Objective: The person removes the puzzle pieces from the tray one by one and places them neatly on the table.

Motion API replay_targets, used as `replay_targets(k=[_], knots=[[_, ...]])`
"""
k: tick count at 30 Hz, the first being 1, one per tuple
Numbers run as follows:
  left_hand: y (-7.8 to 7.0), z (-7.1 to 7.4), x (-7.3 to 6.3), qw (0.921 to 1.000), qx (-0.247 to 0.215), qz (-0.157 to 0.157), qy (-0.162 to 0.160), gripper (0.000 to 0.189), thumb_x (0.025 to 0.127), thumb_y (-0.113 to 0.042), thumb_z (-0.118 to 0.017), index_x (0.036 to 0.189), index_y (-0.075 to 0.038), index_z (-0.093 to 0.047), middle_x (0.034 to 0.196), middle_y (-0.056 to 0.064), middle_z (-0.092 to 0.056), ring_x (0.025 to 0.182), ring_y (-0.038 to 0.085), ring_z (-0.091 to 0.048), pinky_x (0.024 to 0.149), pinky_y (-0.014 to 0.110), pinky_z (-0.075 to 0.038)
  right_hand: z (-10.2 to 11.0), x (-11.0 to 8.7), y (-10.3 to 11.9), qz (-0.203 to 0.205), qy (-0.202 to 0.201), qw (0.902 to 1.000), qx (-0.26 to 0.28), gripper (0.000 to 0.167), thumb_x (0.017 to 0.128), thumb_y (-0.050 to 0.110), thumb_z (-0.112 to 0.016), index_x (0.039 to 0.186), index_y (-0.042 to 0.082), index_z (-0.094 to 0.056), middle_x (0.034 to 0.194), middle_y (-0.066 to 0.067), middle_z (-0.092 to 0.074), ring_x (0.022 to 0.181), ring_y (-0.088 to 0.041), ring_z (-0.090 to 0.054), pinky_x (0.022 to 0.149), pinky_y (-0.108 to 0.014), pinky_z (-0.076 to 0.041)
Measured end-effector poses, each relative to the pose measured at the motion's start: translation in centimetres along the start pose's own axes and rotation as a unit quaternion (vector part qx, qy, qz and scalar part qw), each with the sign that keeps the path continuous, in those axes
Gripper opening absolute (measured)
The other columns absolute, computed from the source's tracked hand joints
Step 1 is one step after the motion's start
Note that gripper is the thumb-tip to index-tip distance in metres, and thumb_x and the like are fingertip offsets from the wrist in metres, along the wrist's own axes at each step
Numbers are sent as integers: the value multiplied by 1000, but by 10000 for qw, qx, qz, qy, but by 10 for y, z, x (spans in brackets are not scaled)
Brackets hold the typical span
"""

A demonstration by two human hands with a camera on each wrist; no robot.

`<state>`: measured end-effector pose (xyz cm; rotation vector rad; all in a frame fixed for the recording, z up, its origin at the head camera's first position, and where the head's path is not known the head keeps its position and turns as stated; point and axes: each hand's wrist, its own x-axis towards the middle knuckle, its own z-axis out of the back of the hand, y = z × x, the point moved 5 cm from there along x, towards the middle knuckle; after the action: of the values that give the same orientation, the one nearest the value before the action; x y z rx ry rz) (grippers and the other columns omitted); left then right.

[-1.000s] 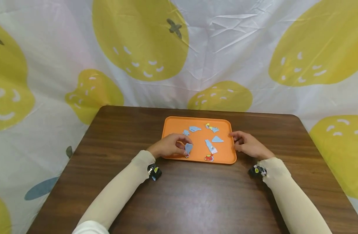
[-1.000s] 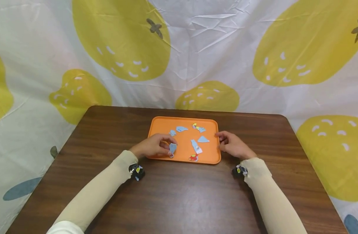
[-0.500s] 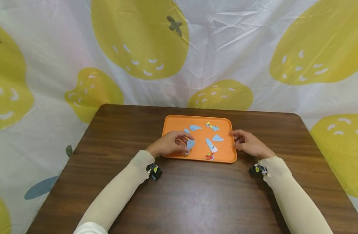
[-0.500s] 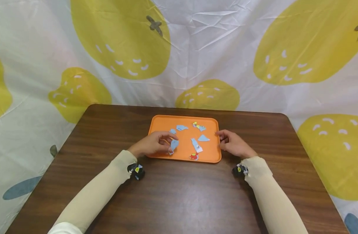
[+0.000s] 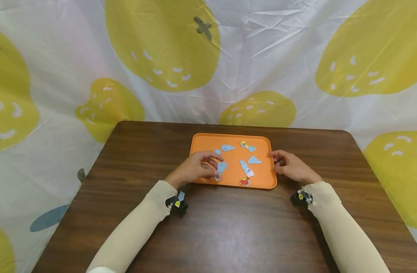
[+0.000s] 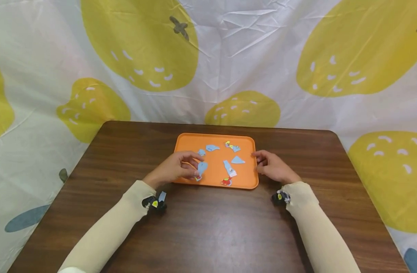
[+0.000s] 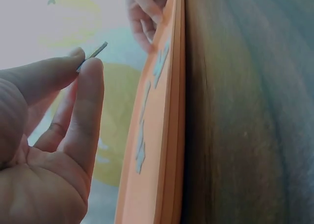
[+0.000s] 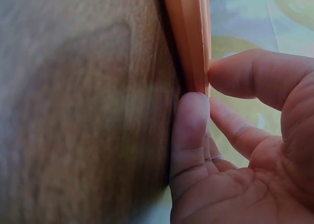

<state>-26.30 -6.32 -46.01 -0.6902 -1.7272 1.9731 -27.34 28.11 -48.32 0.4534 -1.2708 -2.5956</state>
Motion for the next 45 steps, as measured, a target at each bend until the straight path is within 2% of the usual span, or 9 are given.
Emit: replay_targets(k=[4,8,12,17,30,37,45], knots=[[2,-4,-9,9998,-163,102,-10,47,91,6,-78,135,0,-66,106,14,-67,85,19,-74,78,39,-66,-1,-1,0,18,6,10000,-61,57,96,1,-66,150,-3,-50,123,-21,-55,97,-22,-57,74,-22,-53],[3,-5,-21,10000,-82,43,17,50,90,7,-77,137,0,-64,108,15,-68,85,18,-75,78,38,-65,-1,-1,1,60,14,10000,-69,56,96,2,-67,149,-4,-51,122,-21,-56,97,-21,-58,74,-21,-53],[4,-4,-33,9997,194,42,132,55,87,5,-81,138,-2,-63,111,14,-69,91,17,-75,78,34,-64,-1,-2,1,89,15,9999,-65,55,97,3,-68,149,-3,-51,121,-20,-56,97,-21,-57,76,-20,-53],[10,-2,-47,9985,402,203,310,61,84,4,-85,139,-5,-62,113,12,-71,96,16,-76,81,28,-62,0,-2,0,74,25,9999,-102,55,98,4,-69,150,-3,-50,121,-20,-56,98,-21,-58,77,-19,-52],[22,10,-75,9986,365,233,296,63,86,1,-85,142,0,-58,110,14,-74,92,18,-77,81,28,-62,1,-3,0,73,9,9998,-193,57,97,5,-71,150,-3,-50,120,-20,-58,97,-21,-58,77,-20,-52],[27,18,-91,9956,795,401,287,57,88,-6,-86,140,-4,-61,111,13,-73,91,21,-76,77,29,-62,-1,-4,-1,20,69,10000,-49,59,98,6,-70,152,-3,-48,123,-21,-57,101,-22,-58,78,-21,-52],[36,24,-101,9889,1412,441,167,53,88,-7,-86,136,-5,-64,108,9,-73,87,18,-76,75,27,-61,0,-4,0,0,54,10000,-40,58,98,6,-70,152,-2,-49,122,-20,-57,100,-22,-58,78,-21,-53]])
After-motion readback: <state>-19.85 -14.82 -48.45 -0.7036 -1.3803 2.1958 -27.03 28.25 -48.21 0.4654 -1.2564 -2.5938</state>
